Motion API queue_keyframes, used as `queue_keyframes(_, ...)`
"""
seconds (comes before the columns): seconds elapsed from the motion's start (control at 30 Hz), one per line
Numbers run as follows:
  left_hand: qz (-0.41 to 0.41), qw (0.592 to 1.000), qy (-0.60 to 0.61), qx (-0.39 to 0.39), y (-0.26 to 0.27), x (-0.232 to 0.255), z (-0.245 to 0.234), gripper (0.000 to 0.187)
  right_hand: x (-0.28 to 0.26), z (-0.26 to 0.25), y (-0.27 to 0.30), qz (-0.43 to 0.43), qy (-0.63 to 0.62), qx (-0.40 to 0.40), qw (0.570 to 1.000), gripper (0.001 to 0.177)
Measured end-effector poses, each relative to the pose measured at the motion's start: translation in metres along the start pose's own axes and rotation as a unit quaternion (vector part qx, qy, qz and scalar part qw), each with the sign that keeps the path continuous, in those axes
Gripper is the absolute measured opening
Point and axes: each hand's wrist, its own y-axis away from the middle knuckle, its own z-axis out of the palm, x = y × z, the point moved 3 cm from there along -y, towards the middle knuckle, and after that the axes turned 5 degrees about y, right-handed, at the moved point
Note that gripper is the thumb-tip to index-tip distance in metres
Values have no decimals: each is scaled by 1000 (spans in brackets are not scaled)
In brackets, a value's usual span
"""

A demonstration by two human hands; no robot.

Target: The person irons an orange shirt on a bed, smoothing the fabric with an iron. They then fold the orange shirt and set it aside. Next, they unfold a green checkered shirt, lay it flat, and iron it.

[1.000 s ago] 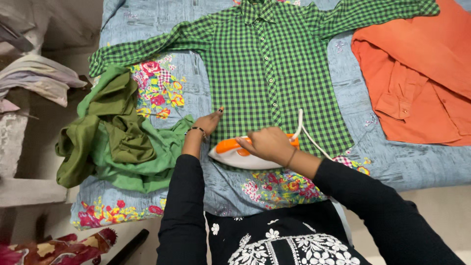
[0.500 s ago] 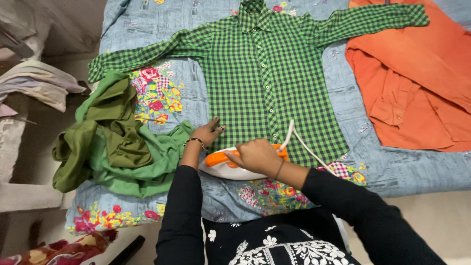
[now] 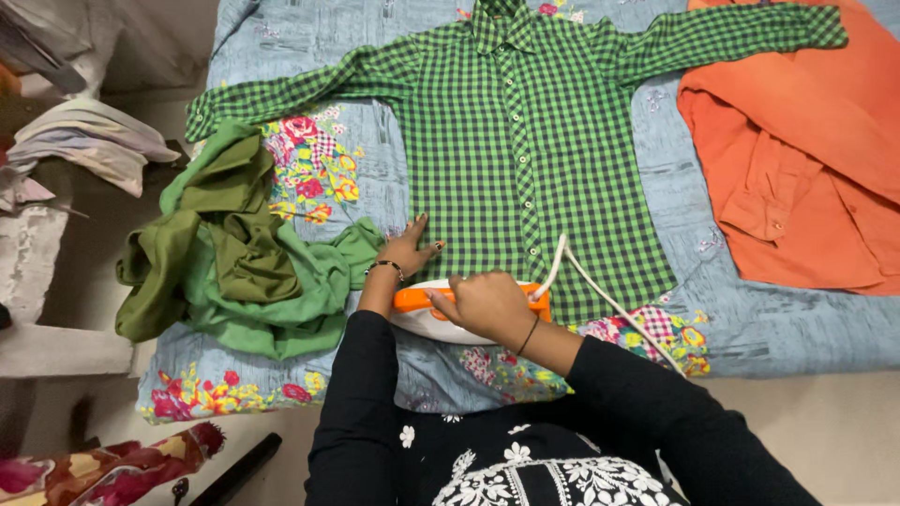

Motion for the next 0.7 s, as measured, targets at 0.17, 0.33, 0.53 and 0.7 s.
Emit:
queue_keyframes(0.17,22,992,-115,36,28,19,15,109,7,-22,25,-28,22,11,999,58)
queue_keyframes(0.33,78,978,-162,107,57,37,12,95,37,-22,65,46,40,-104,993,60)
queue_keyframes(0.53,87,969,-177,149,83,45,12,75,191,-14,109,196,-112,-44,973,33)
queue_keyframes(0.7,119,910,-331,218,79,75,27,71,285,-89,177,337,-165,51,926,41)
